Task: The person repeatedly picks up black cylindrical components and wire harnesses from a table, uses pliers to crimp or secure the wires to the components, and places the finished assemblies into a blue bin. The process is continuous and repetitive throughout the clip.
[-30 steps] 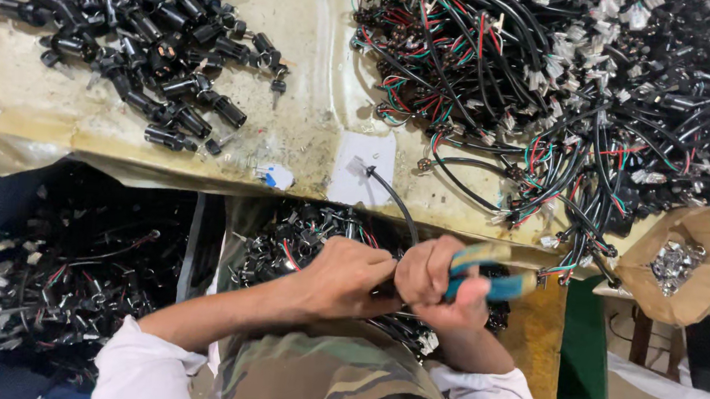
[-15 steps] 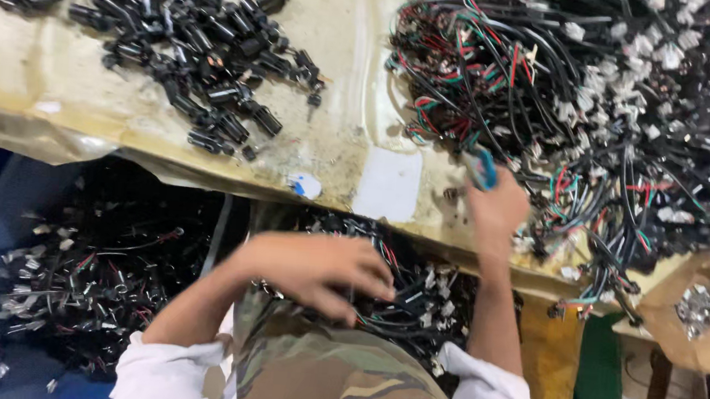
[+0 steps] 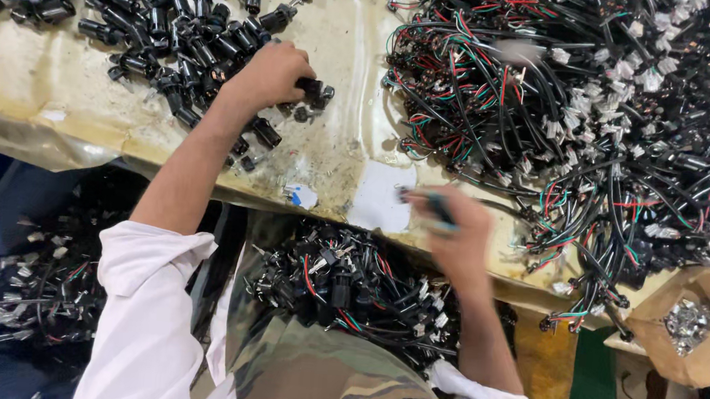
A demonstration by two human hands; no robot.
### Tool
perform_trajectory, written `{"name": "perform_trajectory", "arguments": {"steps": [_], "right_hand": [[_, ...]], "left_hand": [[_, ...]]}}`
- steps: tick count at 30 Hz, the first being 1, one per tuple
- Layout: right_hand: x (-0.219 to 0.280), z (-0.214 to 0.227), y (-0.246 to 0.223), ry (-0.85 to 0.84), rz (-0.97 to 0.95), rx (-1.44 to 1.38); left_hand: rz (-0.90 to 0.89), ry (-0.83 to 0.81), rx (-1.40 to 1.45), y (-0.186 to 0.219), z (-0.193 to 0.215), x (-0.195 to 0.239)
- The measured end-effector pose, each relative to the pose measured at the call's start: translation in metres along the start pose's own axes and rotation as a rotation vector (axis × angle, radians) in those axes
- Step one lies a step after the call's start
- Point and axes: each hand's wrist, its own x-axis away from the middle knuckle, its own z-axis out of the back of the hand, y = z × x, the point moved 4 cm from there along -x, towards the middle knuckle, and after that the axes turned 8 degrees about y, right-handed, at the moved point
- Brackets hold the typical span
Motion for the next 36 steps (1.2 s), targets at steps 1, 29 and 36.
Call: {"name": "perform_trajectory", "arguments": {"steps": [1, 29, 36], "right_hand": [[0.002, -0.025, 0.004, -0.067, -0.061, 0.101], [-0.018, 0.020, -0.067, -0.277, 0.183, -0.388], [-0.032, -0.013, -0.104, -0.205, 0.069, -0.322]], "left_hand": [[0.006, 0.028, -0.057, 0.009, 0.006, 0.004], [-0.117, -0.109, 1.102, 0.249, 0.032, 0.105], [-0.152, -0.149, 0.926, 0.247, 0.061, 0.089]]}}
